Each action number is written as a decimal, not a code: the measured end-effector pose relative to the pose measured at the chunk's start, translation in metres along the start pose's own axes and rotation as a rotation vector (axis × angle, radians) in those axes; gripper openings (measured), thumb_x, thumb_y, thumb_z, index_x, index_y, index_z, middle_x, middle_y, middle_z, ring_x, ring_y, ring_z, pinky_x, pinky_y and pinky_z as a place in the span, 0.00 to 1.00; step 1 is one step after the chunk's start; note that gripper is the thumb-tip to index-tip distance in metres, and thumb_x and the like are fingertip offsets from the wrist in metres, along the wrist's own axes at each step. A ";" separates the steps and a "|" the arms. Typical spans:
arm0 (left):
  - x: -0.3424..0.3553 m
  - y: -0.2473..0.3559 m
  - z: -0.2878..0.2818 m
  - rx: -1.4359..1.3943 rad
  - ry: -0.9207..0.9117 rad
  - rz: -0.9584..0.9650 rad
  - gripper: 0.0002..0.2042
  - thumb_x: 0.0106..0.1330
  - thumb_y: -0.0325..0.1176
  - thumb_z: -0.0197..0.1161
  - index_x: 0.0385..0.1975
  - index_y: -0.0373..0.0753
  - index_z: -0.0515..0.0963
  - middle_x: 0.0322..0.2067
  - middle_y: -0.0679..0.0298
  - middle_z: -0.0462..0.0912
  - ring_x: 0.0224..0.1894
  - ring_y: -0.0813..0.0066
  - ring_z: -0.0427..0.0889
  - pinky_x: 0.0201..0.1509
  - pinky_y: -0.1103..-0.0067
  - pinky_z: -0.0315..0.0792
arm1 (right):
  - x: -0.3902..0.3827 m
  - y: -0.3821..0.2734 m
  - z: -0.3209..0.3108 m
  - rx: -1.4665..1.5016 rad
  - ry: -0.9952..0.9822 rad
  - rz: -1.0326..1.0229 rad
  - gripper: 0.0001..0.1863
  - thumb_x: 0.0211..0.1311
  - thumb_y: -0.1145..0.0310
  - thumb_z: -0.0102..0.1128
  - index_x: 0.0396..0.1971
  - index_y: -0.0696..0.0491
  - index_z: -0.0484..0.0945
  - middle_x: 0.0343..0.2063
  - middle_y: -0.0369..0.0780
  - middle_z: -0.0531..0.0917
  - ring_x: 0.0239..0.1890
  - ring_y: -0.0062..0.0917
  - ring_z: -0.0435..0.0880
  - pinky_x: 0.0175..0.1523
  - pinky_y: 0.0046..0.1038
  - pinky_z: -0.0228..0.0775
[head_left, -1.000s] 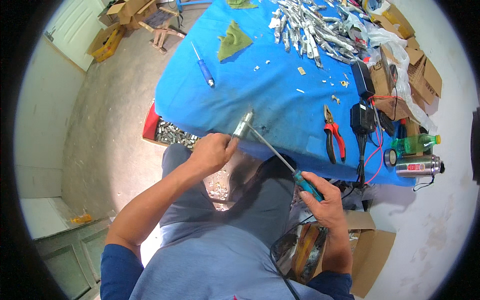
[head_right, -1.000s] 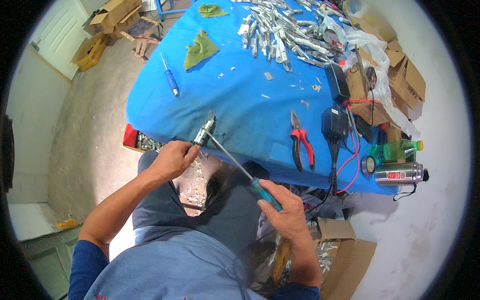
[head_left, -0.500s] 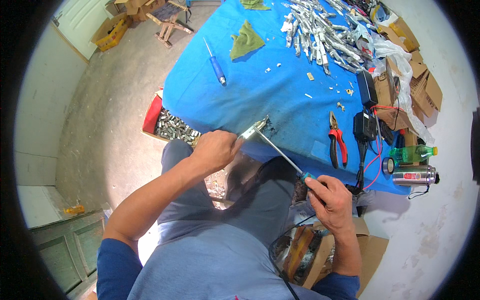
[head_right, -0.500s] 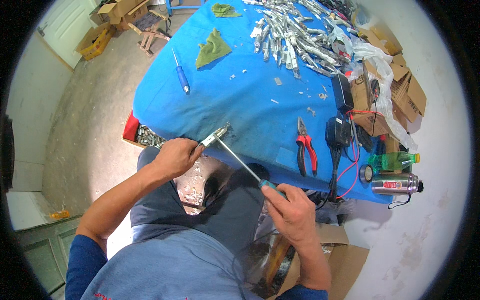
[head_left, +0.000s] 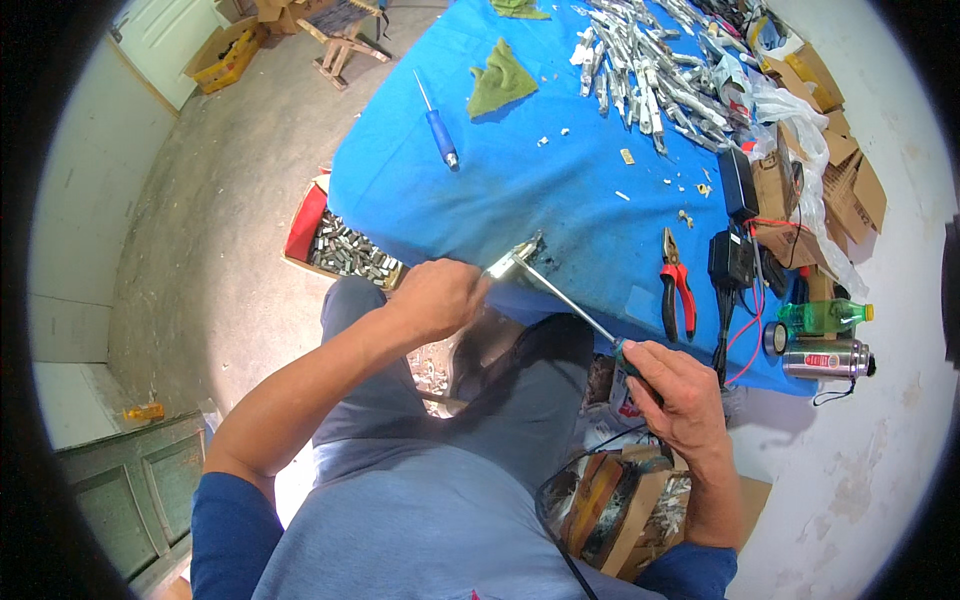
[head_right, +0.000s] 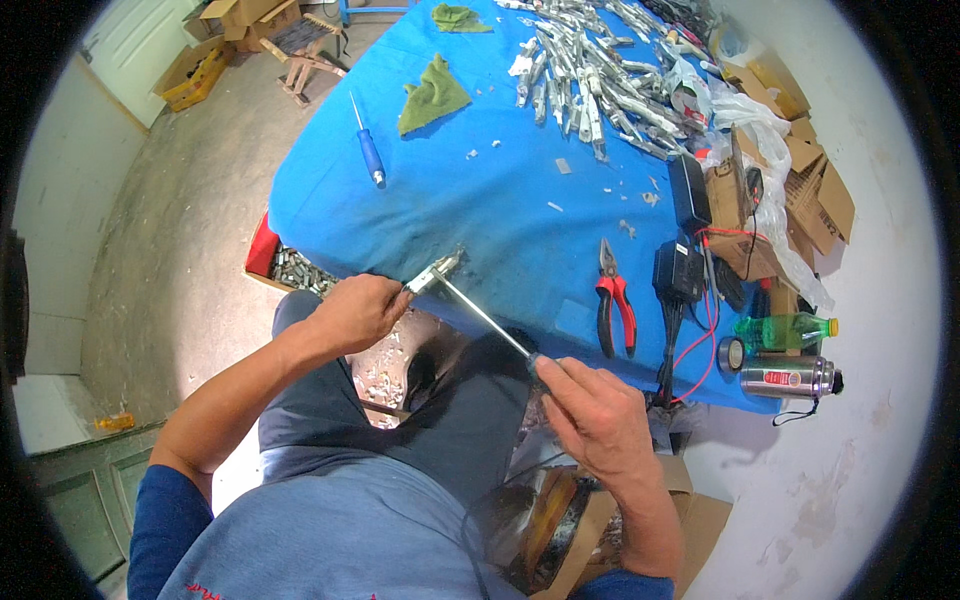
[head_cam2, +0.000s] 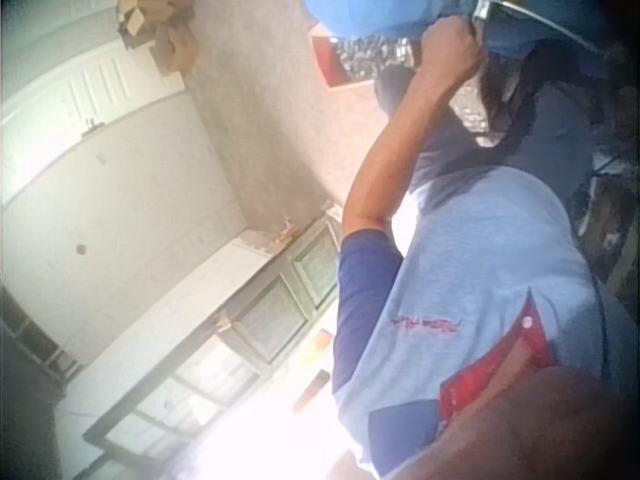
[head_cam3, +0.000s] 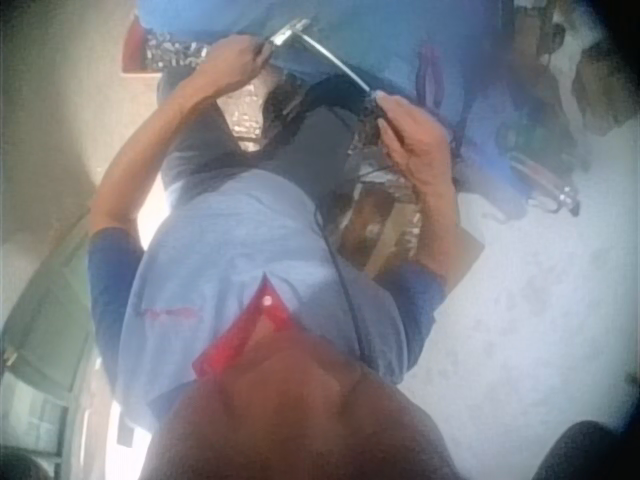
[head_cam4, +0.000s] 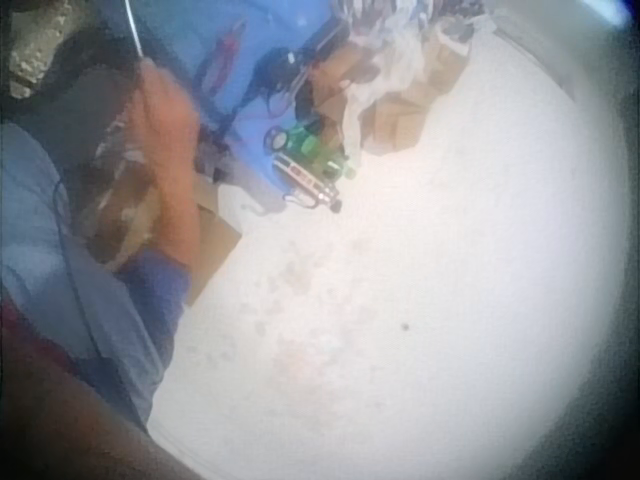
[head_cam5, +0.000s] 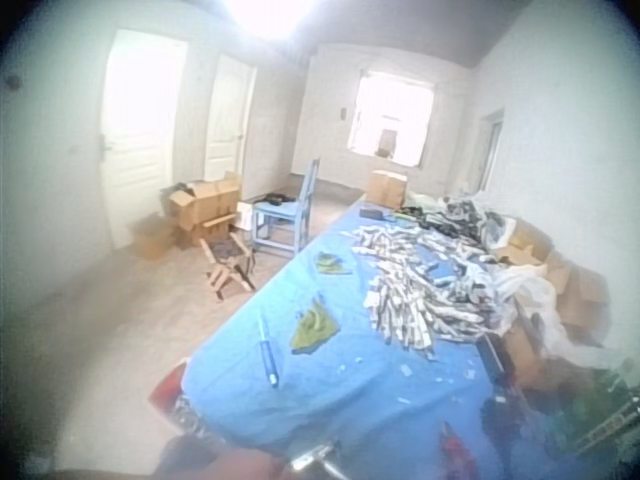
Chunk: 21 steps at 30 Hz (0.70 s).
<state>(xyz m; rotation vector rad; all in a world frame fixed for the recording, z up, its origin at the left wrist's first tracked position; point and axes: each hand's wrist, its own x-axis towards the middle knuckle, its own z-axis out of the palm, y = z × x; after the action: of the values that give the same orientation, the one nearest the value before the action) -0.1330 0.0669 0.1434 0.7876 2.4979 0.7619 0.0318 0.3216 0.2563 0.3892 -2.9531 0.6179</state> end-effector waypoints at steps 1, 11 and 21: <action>0.000 0.001 0.000 0.016 -0.011 0.001 0.19 0.70 0.42 0.51 0.28 0.32 0.79 0.26 0.42 0.79 0.32 0.41 0.78 0.37 0.55 0.71 | 0.003 -0.001 -0.003 -0.027 -0.016 -0.004 0.21 0.50 0.76 0.66 0.48 0.55 0.78 0.38 0.40 0.82 0.30 0.34 0.81 0.34 0.32 0.74; 0.000 0.006 -0.003 0.090 -0.034 0.050 0.18 0.71 0.41 0.50 0.26 0.32 0.78 0.25 0.42 0.79 0.32 0.40 0.79 0.37 0.54 0.70 | 0.015 0.023 -0.016 0.158 -0.154 0.040 0.21 0.52 0.77 0.64 0.50 0.55 0.77 0.31 0.42 0.81 0.27 0.37 0.81 0.32 0.31 0.73; 0.001 -0.007 0.000 0.048 0.027 -0.021 0.17 0.70 0.40 0.52 0.29 0.32 0.78 0.26 0.42 0.78 0.34 0.40 0.78 0.38 0.54 0.70 | 0.002 0.045 0.003 0.548 -0.189 0.395 0.19 0.57 0.72 0.62 0.50 0.57 0.79 0.30 0.45 0.84 0.30 0.25 0.83 0.40 0.24 0.73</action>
<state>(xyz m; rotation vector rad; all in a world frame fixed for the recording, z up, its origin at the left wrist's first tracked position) -0.1363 0.0630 0.1387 0.7716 2.5527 0.7126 0.0174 0.3598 0.2366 -0.1207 -3.0094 1.5243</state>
